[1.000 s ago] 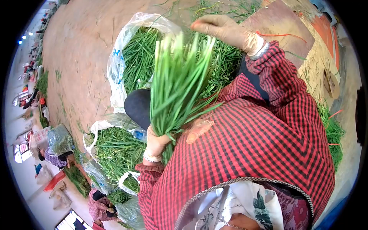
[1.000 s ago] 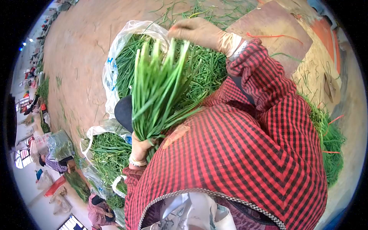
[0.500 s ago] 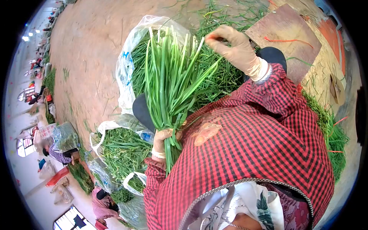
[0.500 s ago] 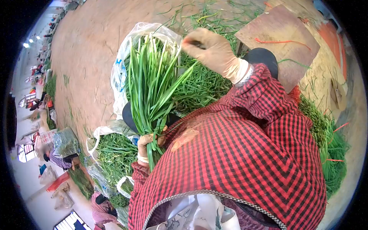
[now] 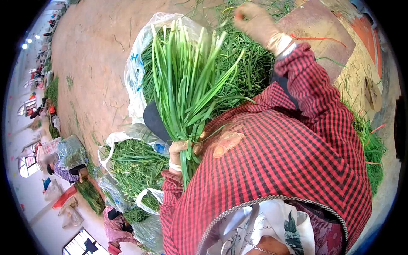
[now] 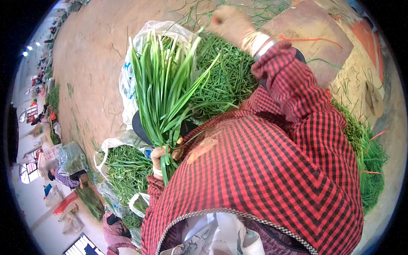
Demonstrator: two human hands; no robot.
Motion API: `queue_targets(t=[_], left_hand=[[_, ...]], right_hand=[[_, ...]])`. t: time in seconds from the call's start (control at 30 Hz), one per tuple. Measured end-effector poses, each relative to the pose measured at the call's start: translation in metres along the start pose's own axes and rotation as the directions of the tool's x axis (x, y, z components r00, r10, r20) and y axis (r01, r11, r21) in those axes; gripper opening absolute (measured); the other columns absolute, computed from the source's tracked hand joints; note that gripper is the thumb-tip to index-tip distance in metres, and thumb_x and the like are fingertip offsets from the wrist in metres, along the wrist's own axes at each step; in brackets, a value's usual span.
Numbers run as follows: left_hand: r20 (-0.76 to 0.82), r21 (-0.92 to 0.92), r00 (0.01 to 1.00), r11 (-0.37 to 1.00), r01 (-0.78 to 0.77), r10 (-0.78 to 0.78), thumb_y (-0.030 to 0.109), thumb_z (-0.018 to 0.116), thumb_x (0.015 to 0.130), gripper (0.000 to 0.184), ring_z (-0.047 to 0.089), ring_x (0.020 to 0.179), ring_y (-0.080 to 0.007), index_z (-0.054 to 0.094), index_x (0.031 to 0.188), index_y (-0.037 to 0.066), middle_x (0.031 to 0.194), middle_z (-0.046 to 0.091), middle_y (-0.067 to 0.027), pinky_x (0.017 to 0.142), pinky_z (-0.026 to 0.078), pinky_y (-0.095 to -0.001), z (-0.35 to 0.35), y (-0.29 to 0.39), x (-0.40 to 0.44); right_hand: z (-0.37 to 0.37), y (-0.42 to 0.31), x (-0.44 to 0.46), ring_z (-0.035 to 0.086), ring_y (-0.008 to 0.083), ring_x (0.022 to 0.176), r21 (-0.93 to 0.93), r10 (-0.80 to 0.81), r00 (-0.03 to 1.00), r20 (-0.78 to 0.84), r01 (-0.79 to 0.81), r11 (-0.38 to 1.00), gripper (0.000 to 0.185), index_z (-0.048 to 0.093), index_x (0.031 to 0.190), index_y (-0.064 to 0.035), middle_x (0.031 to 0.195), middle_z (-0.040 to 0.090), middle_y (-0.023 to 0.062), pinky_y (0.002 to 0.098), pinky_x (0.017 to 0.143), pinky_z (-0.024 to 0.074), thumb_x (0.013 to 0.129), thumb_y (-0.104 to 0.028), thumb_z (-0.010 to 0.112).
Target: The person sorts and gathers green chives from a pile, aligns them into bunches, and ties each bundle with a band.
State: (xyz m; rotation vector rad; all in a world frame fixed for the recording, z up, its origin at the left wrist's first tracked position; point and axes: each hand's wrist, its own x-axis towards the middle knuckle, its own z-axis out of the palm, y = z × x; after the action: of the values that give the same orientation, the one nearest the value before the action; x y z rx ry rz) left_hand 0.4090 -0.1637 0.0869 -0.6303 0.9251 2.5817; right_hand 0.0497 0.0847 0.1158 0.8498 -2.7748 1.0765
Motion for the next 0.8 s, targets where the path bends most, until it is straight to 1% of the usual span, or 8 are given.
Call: queue_targets(t=[0.1, 0.13, 0.2, 0.27, 0.37, 0.63, 0.73, 0.8], left_hand=[[-0.078, 0.069, 0.995, 0.996, -0.061, 0.067, 0.018, 0.066, 0.068, 0.066, 0.058, 0.068, -0.0205, 0.049, 0.122, -0.015, 0.114, 0.06, -0.0284, 0.057, 0.044, -0.0278, 0.021, 0.007, 0.001], [-0.074, 0.07, 0.995, 0.996, -0.058, 0.063, 0.018, 0.066, 0.068, 0.066, 0.058, 0.068, -0.0205, 0.049, 0.122, -0.015, 0.114, 0.06, -0.0284, 0.057, 0.044, -0.0278, 0.023, 0.008, 0.002], [-0.024, 0.107, 1.0, 0.994, -0.006, 0.008, 0.018, 0.068, 0.068, 0.066, 0.059, 0.07, -0.021, 0.049, 0.123, -0.014, 0.115, 0.059, -0.0286, 0.058, 0.046, -0.0282, 0.022, 0.013, 0.006], [-0.001, 0.108, 1.0, 0.994, -0.015, 0.015, 0.016, 0.068, 0.069, 0.066, 0.059, 0.071, -0.0213, 0.048, 0.123, -0.014, 0.115, 0.059, -0.0288, 0.059, 0.046, -0.0285, 0.024, 0.012, 0.009], [-0.013, 0.087, 1.0, 0.996, 0.015, -0.014, 0.013, 0.068, 0.07, 0.065, 0.059, 0.072, -0.0217, 0.047, 0.125, -0.014, 0.116, 0.059, -0.0289, 0.06, 0.047, -0.0292, 0.018, 0.009, 0.007], [-0.003, 0.045, 0.994, 0.993, 0.113, -0.113, 0.012, 0.066, 0.07, 0.064, 0.06, 0.072, -0.0216, 0.047, 0.126, -0.012, 0.113, 0.061, -0.0274, 0.063, 0.049, -0.0296, 0.003, 0.006, 0.003], [-0.076, 0.099, 0.996, 0.994, -0.042, 0.05, 0.013, 0.064, 0.069, 0.062, 0.061, 0.073, -0.0221, 0.049, 0.124, -0.011, 0.11, 0.062, -0.0265, 0.064, 0.049, -0.0292, 0.021, 0.009, -0.002], [-0.157, 0.275, 0.976, 0.956, -0.103, 0.15, 0.02, 0.065, 0.068, 0.066, 0.053, 0.064, -0.0171, 0.047, 0.123, -0.012, 0.112, 0.06, -0.025, 0.054, 0.042, -0.0259, 0.033, 0.014, -0.005]], right_hand=[[-0.007, 0.015, 0.005, 0.058, 0.0119, 0.058, -0.392, -0.383, 0.816, -0.434, 0.212, 0.895, 0.018, 0.065, 0.092, -0.0079, 0.077, 0.062, 0.0013, 0.0289, 0.046, 0.0472, 0.087, -0.024, 0.062], [-0.008, 0.013, 0.002, 0.058, 0.0119, 0.058, -0.395, -0.381, 0.816, -0.434, 0.208, 0.895, 0.018, 0.065, 0.092, -0.0079, 0.077, 0.062, 0.0013, 0.0289, 0.046, 0.0472, 0.087, -0.024, 0.062], [-0.018, -0.039, -0.014, 0.055, 0.0252, 0.105, 0.131, -0.338, 0.941, 0.036, 0.33, 0.935, 0.031, 0.067, 0.102, -0.006, 0.105, 0.062, 0.0101, 0.0375, 0.097, 0.0407, 0.082, -0.03, 0.067], [0.006, -0.064, -0.031, 0.058, 0.033, 0.095, -0.019, -0.555, 0.832, -0.008, 0.555, 0.832, 0.049, 0.069, 0.103, -0.007, 0.096, 0.062, 0.0146, 0.0411, 0.091, 0.0439, 0.077, -0.048, 0.065], [0.025, -0.07, -0.036, 0.052, 0.0345, 0.105, 0.14, -0.256, 0.896, 0.364, 0.218, 0.966, 0.045, 0.065, 0.111, -0.0053, 0.107, 0.061, 0.0153, 0.0409, 0.096, 0.0391, 0.08, -0.037, 0.067], [0.038, -0.05, -0.028, 0.063, 0.0204, 0.091, 0.374, -0.142, 0.984, 0.111, 0.091, 0.923, 0.026, 0.065, 0.107, -0.0031, 0.099, 0.067, 0.0119, 0.0322, 0.084, 0.0502, 0.084, -0.016, 0.061], [0.013, 0.004, -0.008, 0.064, 0.0235, 0.088, 0.086, 0.015, 1.0, 0.007, -0.016, 0.996, 0.026, 0.065, 0.102, -0.0019, 0.095, 0.067, 0.0127, 0.0333, 0.079, 0.0499, 0.085, -0.022, 0.06], [-0.005, 0.043, 0.002, 0.063, 0.0269, 0.092, -0.24, 0.229, 0.915, 0.332, -0.153, 0.959, 0.04, 0.064, 0.107, -0.0016, 0.098, 0.066, 0.0155, 0.0367, 0.082, 0.0491, 0.083, -0.034, 0.064]])
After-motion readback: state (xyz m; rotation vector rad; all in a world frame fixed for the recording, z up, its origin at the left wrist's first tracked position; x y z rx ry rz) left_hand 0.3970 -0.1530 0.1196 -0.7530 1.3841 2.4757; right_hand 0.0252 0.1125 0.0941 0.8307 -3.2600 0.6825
